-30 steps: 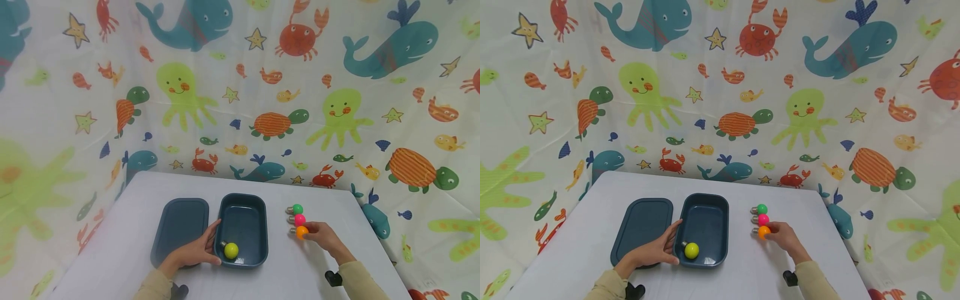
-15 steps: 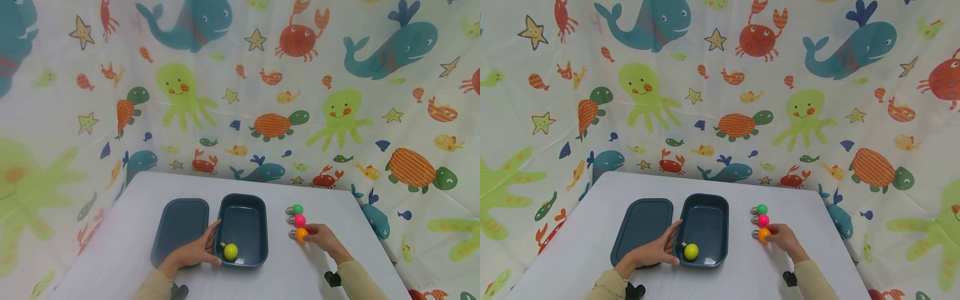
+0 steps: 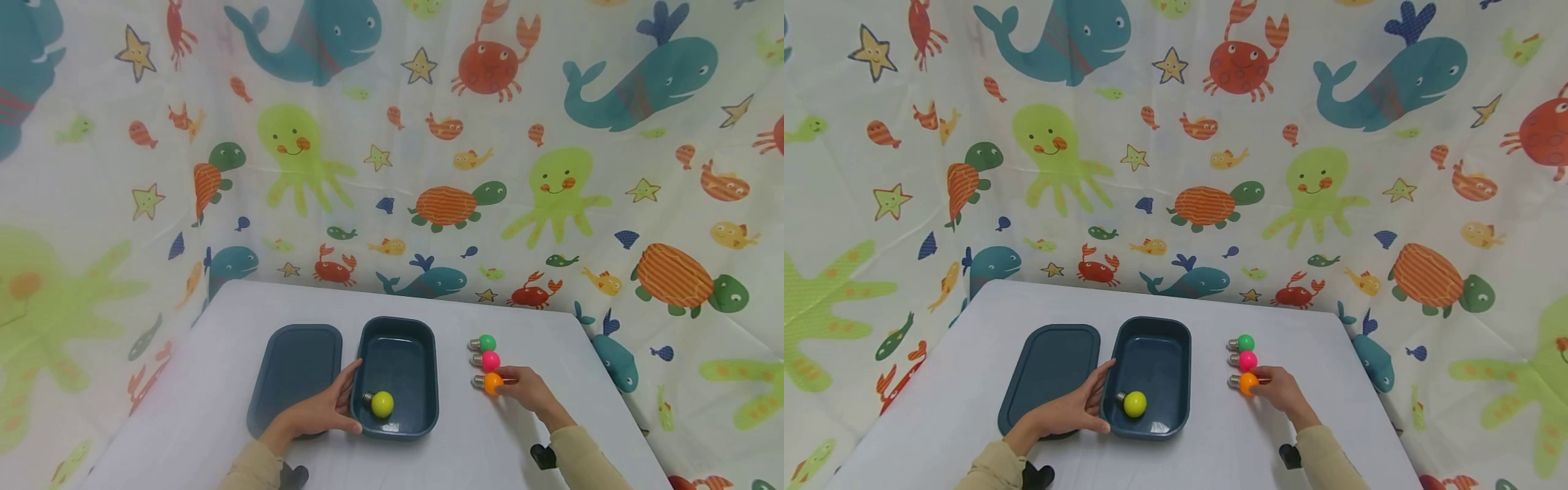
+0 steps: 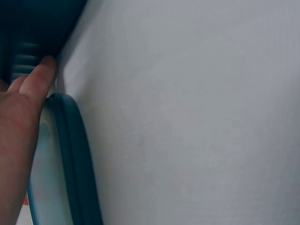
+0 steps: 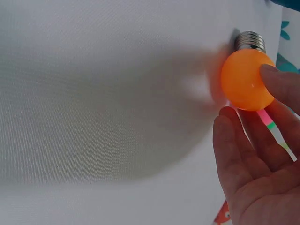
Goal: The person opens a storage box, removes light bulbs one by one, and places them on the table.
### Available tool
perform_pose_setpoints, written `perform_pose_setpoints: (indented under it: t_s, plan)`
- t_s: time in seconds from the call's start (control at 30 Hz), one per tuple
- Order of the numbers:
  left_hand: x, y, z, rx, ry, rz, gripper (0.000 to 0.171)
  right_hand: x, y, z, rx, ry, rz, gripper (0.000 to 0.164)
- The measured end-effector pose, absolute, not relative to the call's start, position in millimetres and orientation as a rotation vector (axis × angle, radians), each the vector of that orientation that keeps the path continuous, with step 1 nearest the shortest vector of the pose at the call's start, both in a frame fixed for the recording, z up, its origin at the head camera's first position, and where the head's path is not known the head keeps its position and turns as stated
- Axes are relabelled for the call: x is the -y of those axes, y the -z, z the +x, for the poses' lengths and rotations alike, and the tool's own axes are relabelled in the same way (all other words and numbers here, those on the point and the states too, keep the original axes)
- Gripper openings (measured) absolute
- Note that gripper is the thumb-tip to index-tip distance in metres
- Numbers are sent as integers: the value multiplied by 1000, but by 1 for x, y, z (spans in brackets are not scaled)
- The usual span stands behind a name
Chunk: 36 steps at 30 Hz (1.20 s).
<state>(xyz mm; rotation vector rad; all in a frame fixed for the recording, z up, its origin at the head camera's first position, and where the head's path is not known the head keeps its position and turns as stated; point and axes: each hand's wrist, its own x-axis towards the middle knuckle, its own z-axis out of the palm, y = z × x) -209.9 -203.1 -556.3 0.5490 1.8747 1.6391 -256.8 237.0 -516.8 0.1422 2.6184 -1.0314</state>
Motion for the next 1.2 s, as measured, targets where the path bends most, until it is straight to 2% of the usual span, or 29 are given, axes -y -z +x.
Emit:
perform_pose_setpoints:
  t_s: [0.43,0.7,1.2]
  plan:
    - [206,554,-202,-1852,-1646,576,114,-236,514,-249,-2679,992,137,42]
    - [208,551,-201,-1853,-1640,572,115,-232,490,-249,-2713,974,115,40]
    - [212,548,-194,-1860,-1632,597,115,-185,455,-251,-2722,1111,51,44]
